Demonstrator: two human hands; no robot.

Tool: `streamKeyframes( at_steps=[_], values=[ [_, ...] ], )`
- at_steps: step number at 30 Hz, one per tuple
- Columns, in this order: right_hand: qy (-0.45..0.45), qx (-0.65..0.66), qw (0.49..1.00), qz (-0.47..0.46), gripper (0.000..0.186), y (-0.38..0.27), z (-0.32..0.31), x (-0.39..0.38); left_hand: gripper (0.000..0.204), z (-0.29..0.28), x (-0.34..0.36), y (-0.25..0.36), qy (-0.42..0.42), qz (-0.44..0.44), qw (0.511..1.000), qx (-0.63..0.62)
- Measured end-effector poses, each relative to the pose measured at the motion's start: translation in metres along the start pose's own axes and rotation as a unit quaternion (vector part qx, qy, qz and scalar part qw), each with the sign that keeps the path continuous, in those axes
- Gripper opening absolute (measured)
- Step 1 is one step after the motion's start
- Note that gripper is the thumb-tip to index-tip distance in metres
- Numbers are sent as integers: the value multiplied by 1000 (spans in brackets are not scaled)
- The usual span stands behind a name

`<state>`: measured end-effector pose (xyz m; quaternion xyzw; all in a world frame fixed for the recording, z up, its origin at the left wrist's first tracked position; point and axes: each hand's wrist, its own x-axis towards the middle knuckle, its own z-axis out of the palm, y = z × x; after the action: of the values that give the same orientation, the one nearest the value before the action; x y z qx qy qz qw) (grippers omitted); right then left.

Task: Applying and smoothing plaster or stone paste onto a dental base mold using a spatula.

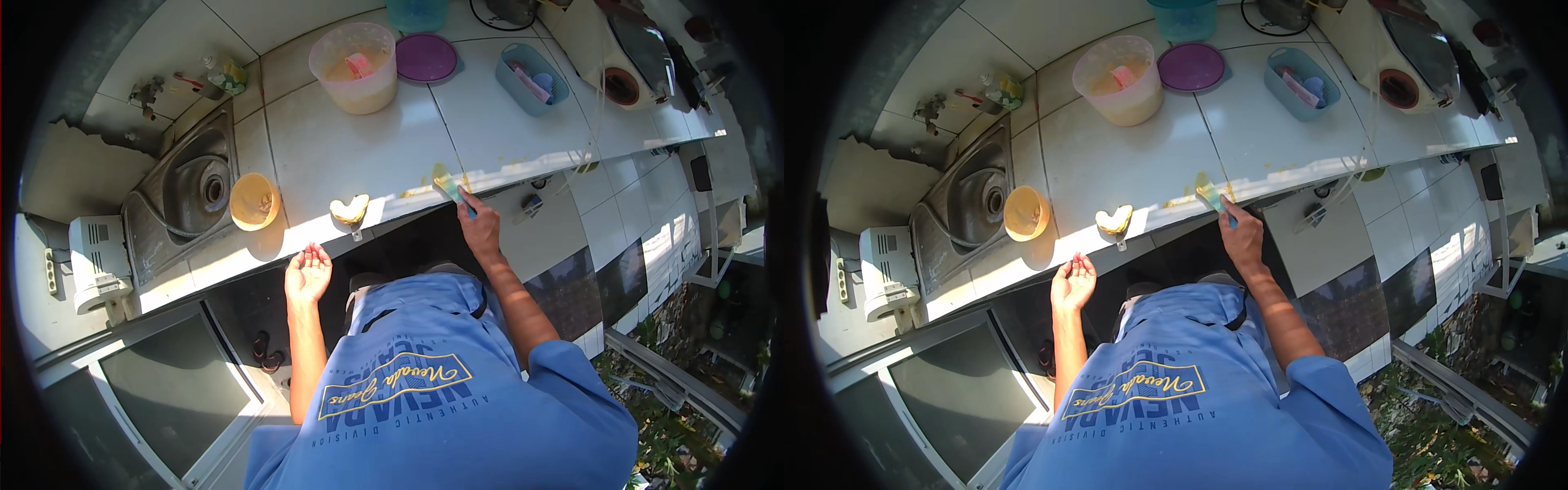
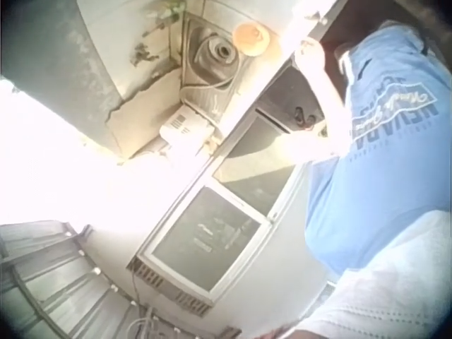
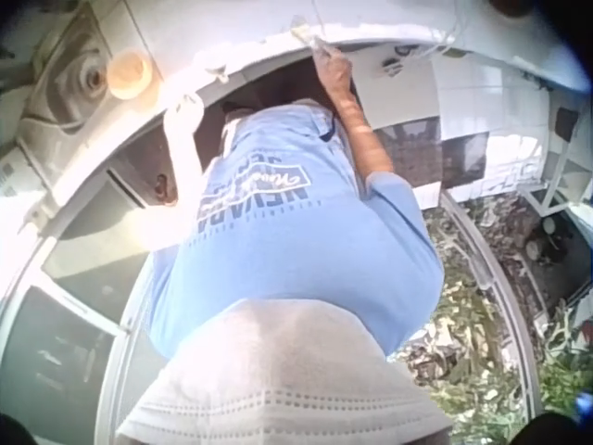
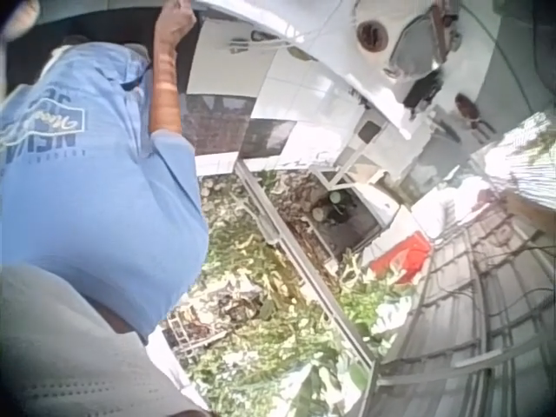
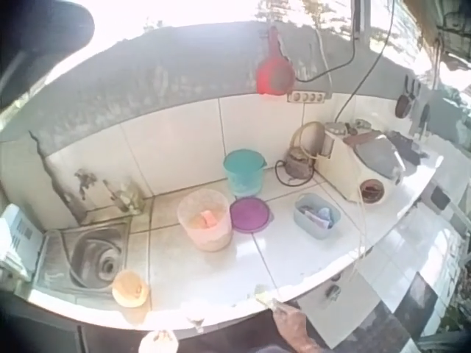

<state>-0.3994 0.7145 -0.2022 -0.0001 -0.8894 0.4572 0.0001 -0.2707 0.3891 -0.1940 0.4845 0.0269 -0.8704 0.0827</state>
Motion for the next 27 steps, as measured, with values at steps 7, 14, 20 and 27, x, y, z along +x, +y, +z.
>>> streamKeyframes(
  at_steps=[7,14,20,27],
  values=[
    [-21,-119,982,-147,32,8,10,8,41,3,-5,16,-42,-16,999,-28],
    [-244,5,954,-176,33,-13,12,-10,84,32,3,29,-163,-39,985,-42],
    [-338,132,930,48,31,-40,-12,-45,92,55,14,43,-141,-23,987,-70],
    [-300,341,877,160,32,-109,-6,-44,76,80,30,75,-133,-45,990,8]
  ],
)
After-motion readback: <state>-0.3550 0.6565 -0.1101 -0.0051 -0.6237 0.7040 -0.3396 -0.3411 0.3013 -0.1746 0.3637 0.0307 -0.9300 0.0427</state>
